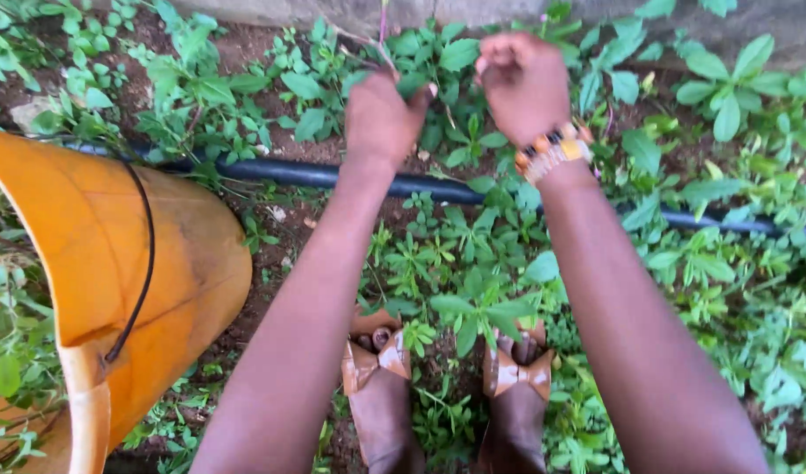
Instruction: Pulling weeds from the ground and placing them into a yellow bucket.
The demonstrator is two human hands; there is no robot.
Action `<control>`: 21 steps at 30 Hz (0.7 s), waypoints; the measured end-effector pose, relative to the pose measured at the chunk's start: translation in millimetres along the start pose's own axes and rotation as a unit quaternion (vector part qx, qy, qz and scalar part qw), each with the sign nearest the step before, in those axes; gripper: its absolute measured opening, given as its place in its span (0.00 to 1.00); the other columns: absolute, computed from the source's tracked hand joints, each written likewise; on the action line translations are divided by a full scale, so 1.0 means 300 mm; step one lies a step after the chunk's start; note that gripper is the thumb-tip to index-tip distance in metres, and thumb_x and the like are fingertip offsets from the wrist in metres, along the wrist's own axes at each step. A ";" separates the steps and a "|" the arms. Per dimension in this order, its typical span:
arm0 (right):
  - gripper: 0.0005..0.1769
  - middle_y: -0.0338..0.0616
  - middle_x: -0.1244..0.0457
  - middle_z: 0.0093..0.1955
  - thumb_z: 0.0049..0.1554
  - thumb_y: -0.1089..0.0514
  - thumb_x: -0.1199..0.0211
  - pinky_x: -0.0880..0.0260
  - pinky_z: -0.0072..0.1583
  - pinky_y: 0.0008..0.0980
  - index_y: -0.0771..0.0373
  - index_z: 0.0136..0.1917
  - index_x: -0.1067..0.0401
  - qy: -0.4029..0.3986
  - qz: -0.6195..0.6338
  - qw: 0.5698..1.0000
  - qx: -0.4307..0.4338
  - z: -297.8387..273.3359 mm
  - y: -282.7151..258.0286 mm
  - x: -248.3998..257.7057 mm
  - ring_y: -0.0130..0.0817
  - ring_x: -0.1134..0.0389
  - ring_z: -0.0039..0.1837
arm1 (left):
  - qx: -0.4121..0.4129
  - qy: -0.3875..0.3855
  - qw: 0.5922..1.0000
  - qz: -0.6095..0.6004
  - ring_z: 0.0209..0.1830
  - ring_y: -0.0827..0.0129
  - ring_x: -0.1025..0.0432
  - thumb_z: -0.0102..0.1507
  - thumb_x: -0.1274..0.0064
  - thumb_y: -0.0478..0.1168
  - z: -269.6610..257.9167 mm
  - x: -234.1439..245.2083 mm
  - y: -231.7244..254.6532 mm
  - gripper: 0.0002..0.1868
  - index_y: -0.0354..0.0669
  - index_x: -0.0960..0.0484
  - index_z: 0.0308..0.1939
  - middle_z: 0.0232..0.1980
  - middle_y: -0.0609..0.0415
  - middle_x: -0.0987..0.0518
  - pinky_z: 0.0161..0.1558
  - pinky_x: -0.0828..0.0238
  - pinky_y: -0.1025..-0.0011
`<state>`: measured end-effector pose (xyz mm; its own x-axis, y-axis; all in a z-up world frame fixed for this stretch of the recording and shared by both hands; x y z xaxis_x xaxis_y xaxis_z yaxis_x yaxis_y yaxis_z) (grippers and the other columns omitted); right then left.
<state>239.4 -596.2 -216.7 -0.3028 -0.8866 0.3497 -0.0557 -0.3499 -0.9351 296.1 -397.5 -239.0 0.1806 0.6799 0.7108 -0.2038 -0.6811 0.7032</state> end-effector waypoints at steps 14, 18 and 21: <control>0.34 0.52 0.30 0.56 0.43 0.66 0.25 0.29 0.62 0.40 0.61 0.64 0.27 -0.069 -0.190 0.969 0.146 0.090 -0.037 -0.195 0.47 0.28 0.59 | 0.043 -0.075 0.966 -0.242 0.17 0.78 0.25 0.64 0.39 0.44 0.013 0.006 -0.005 0.11 0.42 0.15 0.45 0.26 0.59 0.17 0.21 0.27 0.75; 0.25 0.52 0.29 0.56 0.45 0.62 0.22 0.29 0.64 0.40 0.59 0.58 0.21 -0.058 -0.237 0.959 0.147 0.150 0.036 -0.203 0.50 0.27 0.58 | -0.013 -0.082 0.960 -0.267 0.20 0.79 0.24 0.65 0.40 0.44 0.005 0.016 0.019 0.11 0.40 0.15 0.45 0.30 0.58 0.16 0.25 0.26 0.76; 0.21 0.53 0.28 0.54 0.45 0.61 0.24 0.29 0.63 0.38 0.57 0.54 0.19 -0.074 -0.261 0.957 0.098 0.201 0.094 -0.182 0.49 0.26 0.57 | -0.091 -0.049 0.959 -0.262 0.23 0.81 0.26 0.66 0.39 0.44 0.005 0.038 0.074 0.11 0.39 0.15 0.45 0.33 0.59 0.16 0.28 0.27 0.78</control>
Point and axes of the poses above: each hand's wrist, its own z-axis towards the middle knuckle, its own x-axis out of the back of the hand, y = z × x, the point moved 9 cm from there along z, towards the middle knuckle
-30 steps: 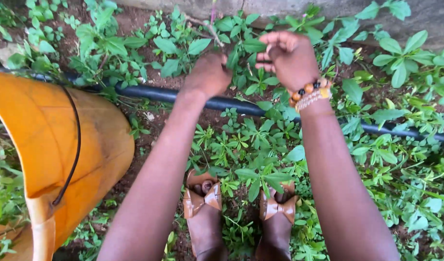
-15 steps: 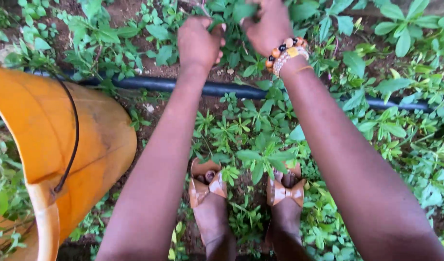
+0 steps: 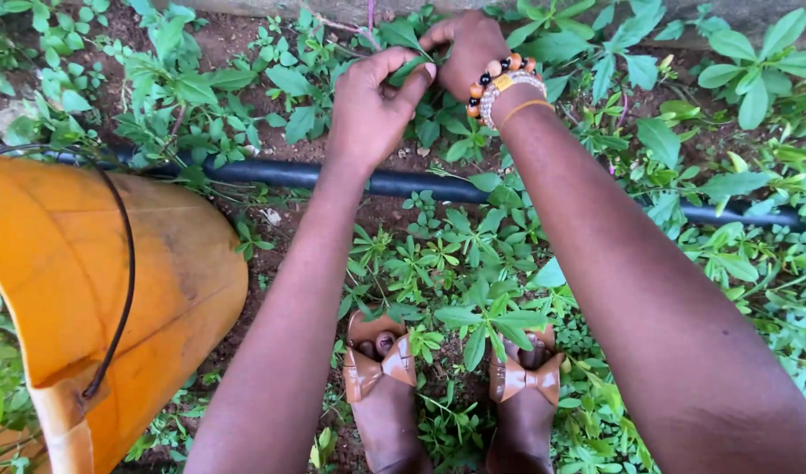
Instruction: Pulling weeds from the ground and placing them into a yellow bucket.
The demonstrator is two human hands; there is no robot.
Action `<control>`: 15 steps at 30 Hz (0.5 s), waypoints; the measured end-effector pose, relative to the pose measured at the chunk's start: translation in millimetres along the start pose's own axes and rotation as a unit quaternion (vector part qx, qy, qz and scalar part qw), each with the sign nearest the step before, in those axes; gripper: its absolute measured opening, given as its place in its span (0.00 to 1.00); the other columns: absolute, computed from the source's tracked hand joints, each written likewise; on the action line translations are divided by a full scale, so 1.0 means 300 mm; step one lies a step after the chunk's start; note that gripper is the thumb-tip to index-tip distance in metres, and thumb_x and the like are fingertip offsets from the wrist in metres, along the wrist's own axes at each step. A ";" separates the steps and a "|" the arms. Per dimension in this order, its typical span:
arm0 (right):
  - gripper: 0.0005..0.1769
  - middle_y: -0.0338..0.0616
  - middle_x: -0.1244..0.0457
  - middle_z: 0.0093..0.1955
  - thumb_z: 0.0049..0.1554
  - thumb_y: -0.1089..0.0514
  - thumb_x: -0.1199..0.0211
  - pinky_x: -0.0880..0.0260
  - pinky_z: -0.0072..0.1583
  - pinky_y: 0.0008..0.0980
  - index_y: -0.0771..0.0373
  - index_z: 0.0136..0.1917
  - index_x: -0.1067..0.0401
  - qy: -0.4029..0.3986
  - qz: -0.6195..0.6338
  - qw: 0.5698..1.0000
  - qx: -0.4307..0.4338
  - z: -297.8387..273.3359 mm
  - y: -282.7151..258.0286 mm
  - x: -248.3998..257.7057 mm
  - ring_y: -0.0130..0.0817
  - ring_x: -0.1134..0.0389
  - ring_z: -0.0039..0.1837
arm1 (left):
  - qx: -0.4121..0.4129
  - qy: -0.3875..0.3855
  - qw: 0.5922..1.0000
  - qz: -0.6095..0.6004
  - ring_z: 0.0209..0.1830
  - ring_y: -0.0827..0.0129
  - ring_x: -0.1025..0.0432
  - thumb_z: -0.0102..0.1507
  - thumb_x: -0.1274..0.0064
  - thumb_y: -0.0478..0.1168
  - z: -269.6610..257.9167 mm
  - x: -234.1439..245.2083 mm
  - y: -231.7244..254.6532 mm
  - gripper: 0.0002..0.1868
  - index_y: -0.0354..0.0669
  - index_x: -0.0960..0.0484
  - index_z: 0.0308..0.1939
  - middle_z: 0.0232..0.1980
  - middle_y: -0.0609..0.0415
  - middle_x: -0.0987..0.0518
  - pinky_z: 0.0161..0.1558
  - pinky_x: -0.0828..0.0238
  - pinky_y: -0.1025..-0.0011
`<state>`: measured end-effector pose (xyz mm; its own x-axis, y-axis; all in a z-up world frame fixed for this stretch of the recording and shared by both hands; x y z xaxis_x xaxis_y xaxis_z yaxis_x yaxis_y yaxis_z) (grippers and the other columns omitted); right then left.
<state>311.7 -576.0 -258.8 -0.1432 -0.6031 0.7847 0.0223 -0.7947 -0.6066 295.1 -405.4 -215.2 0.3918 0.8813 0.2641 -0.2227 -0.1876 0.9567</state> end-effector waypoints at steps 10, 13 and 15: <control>0.19 0.52 0.27 0.42 0.26 0.47 0.28 0.29 0.39 0.60 0.43 0.36 0.16 0.112 -0.285 0.949 0.075 -0.042 0.103 -0.013 0.61 0.28 0.42 | 0.136 0.083 0.981 -0.113 0.29 0.82 0.26 0.74 0.50 0.44 -0.035 -0.019 -0.132 0.13 0.37 0.17 0.50 0.36 0.56 0.15 0.32 0.26 0.80; 0.06 0.49 0.28 0.45 0.50 0.62 0.30 0.28 0.54 0.47 0.57 0.44 0.19 0.125 -0.096 0.987 0.035 -0.074 -0.071 0.138 0.50 0.28 0.47 | 0.107 0.073 0.990 -0.060 0.31 0.83 0.22 0.70 0.52 0.36 -0.041 -0.005 -0.151 0.12 0.39 0.20 0.57 0.46 0.59 0.15 0.32 0.23 0.80; 0.08 0.47 0.27 0.45 0.51 0.63 0.31 0.27 0.52 0.44 0.56 0.46 0.18 0.121 -0.056 0.991 0.027 -0.108 -0.138 0.186 0.47 0.27 0.46 | 0.054 0.056 0.996 -0.048 0.35 0.81 0.20 0.67 0.50 0.32 -0.064 0.003 -0.067 0.17 0.38 0.24 0.60 0.49 0.58 0.15 0.39 0.21 0.77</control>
<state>270.7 -574.3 -194.1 -0.3808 -0.4814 0.7895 0.0439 -0.8622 -0.5046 282.8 -392.5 -236.5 0.3033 0.9391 0.1615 -0.0902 -0.1404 0.9860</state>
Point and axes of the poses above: each hand's wrist, its own z-axis towards the middle knuckle, its own x-axis out of the back of the hand, y = z × x, the point moved 9 cm from there along z, towards the middle knuckle
